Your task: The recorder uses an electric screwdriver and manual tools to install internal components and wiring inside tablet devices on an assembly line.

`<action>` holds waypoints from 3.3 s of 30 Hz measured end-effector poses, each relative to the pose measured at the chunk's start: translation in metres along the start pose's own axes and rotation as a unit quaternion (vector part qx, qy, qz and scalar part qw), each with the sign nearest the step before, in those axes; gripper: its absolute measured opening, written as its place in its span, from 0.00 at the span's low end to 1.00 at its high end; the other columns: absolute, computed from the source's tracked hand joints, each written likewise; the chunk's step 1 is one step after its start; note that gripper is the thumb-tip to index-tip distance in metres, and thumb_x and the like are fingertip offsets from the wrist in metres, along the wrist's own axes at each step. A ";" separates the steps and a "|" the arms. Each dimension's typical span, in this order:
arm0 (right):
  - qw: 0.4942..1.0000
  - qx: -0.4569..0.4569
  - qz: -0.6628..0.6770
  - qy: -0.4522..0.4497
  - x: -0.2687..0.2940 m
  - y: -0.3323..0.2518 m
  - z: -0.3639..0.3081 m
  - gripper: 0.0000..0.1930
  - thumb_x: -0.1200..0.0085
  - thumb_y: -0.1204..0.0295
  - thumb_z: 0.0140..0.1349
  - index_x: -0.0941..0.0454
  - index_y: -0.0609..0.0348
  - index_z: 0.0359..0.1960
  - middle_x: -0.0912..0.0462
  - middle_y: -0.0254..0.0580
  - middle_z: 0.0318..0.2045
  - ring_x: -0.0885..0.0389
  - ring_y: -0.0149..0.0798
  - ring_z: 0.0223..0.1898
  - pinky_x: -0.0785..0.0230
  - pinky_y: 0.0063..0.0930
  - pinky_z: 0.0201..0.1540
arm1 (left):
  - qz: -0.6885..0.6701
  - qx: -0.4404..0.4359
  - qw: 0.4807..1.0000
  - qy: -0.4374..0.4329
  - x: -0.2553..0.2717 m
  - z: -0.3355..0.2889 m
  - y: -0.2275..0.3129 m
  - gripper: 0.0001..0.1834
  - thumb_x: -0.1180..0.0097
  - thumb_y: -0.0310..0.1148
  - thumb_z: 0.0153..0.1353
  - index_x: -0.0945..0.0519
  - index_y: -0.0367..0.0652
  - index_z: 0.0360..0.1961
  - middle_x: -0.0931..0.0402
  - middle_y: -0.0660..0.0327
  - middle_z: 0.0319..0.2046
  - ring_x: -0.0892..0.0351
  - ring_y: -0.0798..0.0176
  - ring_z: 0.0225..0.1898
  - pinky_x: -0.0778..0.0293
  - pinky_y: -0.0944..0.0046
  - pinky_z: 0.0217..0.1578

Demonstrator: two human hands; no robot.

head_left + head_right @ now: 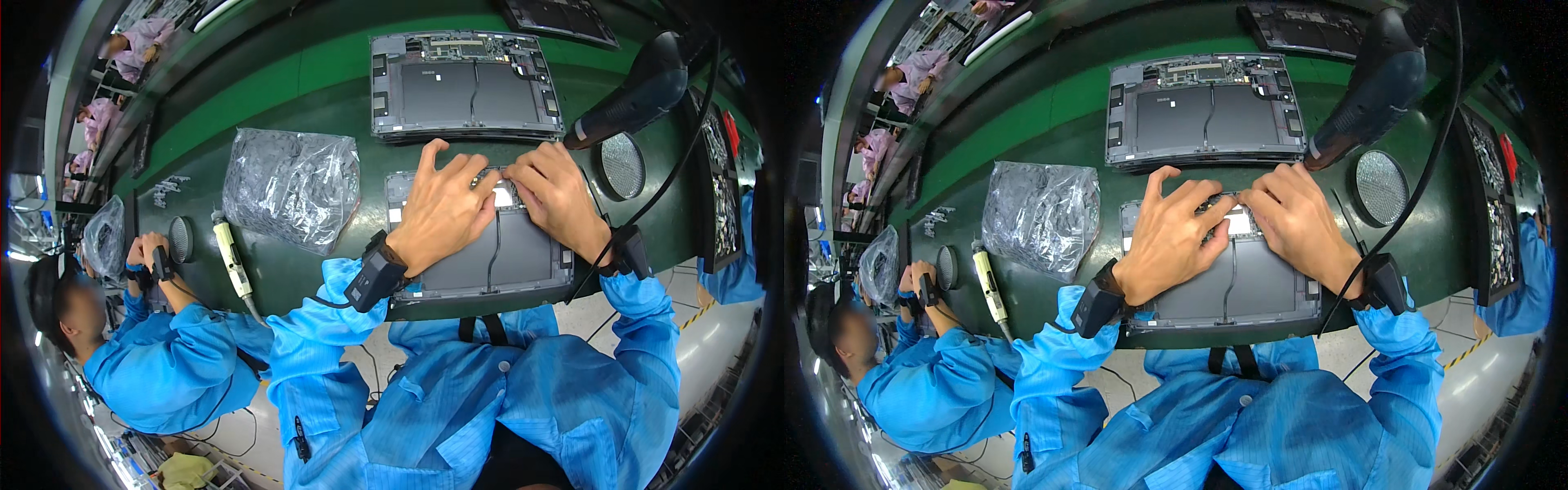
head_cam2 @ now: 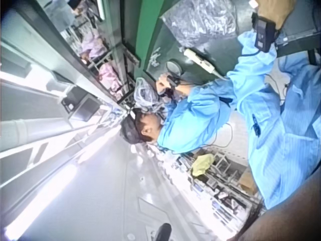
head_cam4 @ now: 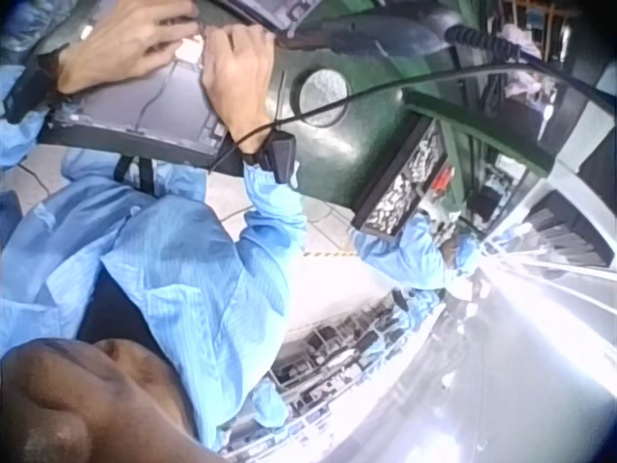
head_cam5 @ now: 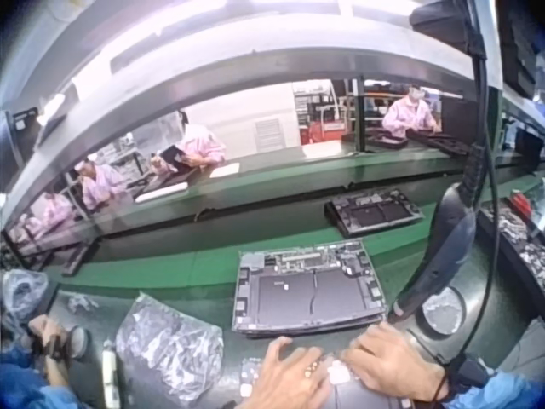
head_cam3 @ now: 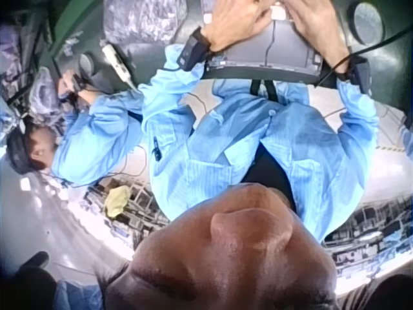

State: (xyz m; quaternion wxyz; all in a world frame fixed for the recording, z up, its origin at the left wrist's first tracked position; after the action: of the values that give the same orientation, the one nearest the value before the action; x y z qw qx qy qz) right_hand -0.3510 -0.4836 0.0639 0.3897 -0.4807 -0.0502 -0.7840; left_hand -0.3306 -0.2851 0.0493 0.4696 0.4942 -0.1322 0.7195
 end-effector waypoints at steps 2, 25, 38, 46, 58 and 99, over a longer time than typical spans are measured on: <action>1.000 0.010 -0.012 0.002 -0.001 -0.002 -0.002 0.12 0.34 0.82 0.56 0.14 0.65 0.43 0.18 0.42 0.35 0.21 0.48 0.40 0.29 0.44 0.46 | -0.001 0.001 1.000 0.000 -0.001 0.000 -0.001 0.16 0.31 0.31 0.60 0.11 0.43 0.50 0.16 0.57 0.49 0.14 0.56 0.47 0.35 0.39 0.68; 0.995 -0.079 -0.003 0.054 0.002 -0.004 -0.015 0.12 0.31 0.83 0.56 0.10 0.61 0.42 0.17 0.40 0.40 0.21 0.47 0.43 0.32 0.42 0.47 | -0.046 0.006 0.999 -0.013 -0.003 0.001 -0.002 0.20 0.32 0.30 0.61 0.11 0.48 0.56 0.19 0.55 0.49 0.16 0.52 0.48 0.35 0.39 0.64; 0.984 -0.177 0.024 -0.017 0.018 0.003 -0.034 0.29 0.46 0.84 0.57 0.06 0.45 0.57 0.25 0.45 0.47 0.29 0.47 0.47 0.36 0.39 0.52 | -0.057 0.018 0.998 -0.010 -0.004 0.001 -0.002 0.20 0.31 0.31 0.62 0.10 0.48 0.56 0.18 0.55 0.49 0.17 0.52 0.50 0.34 0.41 0.61; 0.992 -0.109 0.040 0.056 0.013 0.001 -0.023 0.18 0.35 0.80 0.55 0.07 0.53 0.48 0.22 0.34 0.36 0.25 0.40 0.38 0.38 0.38 0.45 | -0.016 0.007 0.999 0.035 0.004 -0.001 -0.003 0.17 0.25 0.36 0.60 0.08 0.49 0.51 0.12 0.59 0.48 0.13 0.55 0.47 0.28 0.43 0.62; 0.995 -0.102 0.018 0.001 0.006 -0.003 -0.021 0.19 0.34 0.81 0.55 0.09 0.55 0.50 0.21 0.36 0.38 0.25 0.41 0.40 0.35 0.39 0.47 | -0.001 -0.015 1.000 -0.011 0.004 0.003 -0.004 0.17 0.27 0.35 0.61 0.10 0.48 0.51 0.15 0.57 0.48 0.14 0.53 0.47 0.29 0.44 0.62; 0.915 -0.363 0.149 0.096 0.112 0.252 -0.032 0.13 0.44 0.66 0.80 0.12 0.61 0.42 0.21 0.27 0.23 0.27 0.19 0.25 0.41 0.20 0.27 | -0.600 0.484 0.609 0.186 0.100 -0.013 -0.491 0.12 0.35 0.34 0.76 0.16 0.34 0.50 0.10 0.54 0.43 0.08 0.56 0.39 0.09 0.53 0.46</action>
State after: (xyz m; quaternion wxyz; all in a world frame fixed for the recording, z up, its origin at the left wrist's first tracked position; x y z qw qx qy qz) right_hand -0.2339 -0.7352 0.0605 0.3034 -0.5135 0.3473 -0.7236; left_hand 0.0504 0.0349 -0.0080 0.5031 0.4738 0.6515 0.3129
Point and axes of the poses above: each hand's wrist, its own z-axis towards the middle knuckle, its own x-axis out of the back of the hand, y = z × x, the point moved 3 cm from there along z, towards the middle knuckle
